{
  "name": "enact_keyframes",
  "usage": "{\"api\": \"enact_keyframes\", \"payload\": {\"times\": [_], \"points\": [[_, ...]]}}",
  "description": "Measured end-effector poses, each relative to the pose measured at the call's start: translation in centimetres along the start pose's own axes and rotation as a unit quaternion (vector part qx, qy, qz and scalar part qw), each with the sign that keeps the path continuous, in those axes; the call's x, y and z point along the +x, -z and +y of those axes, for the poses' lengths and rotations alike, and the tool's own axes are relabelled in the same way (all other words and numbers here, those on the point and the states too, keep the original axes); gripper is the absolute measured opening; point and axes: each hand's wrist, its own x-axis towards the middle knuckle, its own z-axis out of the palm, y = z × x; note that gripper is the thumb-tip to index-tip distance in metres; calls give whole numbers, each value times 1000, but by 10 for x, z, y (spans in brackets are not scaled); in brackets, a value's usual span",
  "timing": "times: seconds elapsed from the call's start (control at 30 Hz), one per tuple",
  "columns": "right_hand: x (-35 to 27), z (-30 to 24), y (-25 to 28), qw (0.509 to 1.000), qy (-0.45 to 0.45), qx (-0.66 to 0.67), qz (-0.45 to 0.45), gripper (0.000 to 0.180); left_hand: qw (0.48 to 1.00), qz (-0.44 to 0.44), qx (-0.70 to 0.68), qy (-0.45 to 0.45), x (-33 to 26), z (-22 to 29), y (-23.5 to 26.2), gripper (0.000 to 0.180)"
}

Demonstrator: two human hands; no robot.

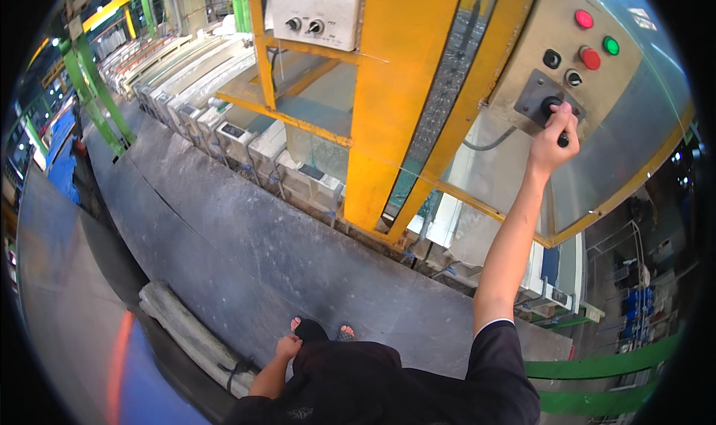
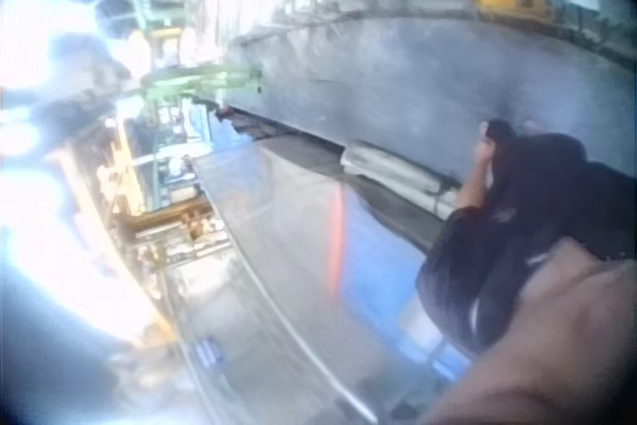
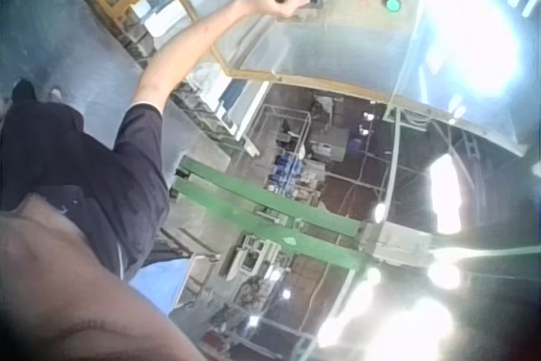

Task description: The person stands at a yellow industrial control panel and repeatedly turns a black rotary knob with their right hand. The camera remains in a first-person view focused on the panel and the operator's hand throughout the sequence.

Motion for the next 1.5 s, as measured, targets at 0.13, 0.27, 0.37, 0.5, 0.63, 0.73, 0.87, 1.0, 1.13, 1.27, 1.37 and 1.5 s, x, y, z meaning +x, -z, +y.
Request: {"api": "enact_keyframes", "payload": {"times": [0.13,0.27,0.37,0.5,0.63,0.73,0.87,1.0,1.13,1.27,1.37,1.5], "points": [[-3,-7,-1,1000,-18,5,-6,30,1000,1,-10,-5,2,-1,-3,33],[-3,-7,-2,1000,-26,12,-10,31,1000,3,-16,-1,2,0,-3,33],[-2,-5,-1,1000,-13,18,-14,32,1000,1,-15,3,1,4,-2,33],[-3,-9,-3,1000,-4,7,-11,36,1000,7,-20,11,-2,8,-3,32],[-2,-7,-2,1000,22,5,-17,37,999,5,-26,28,-5,11,-4,33],[-5,-7,-4,1000,10,3,-15,39,999,-7,-22,39,-6,9,-3,34],[-1,-12,0,1000,9,-7,-20,40,998,-20,-28,57,-8,14,-1,35],[-2,-8,0,1000,-11,-7,-20,40,998,-21,-37,56,-8,11,1,35],[-4,-11,-1,999,-36,2,-11,38,998,-23,-31,57,-13,17,9,35],[-5,-14,-3,998,-58,8,-9,34,998,-23,-35,49,-13,12,7,35],[-4,-9,-2,999,-45,14,-6,30,998,-18,-32,41,-14,12,7,34],[-2,0,2,999,-35,14,-19,27,1000,-15,-23,9,-16,10,8,31]]}}
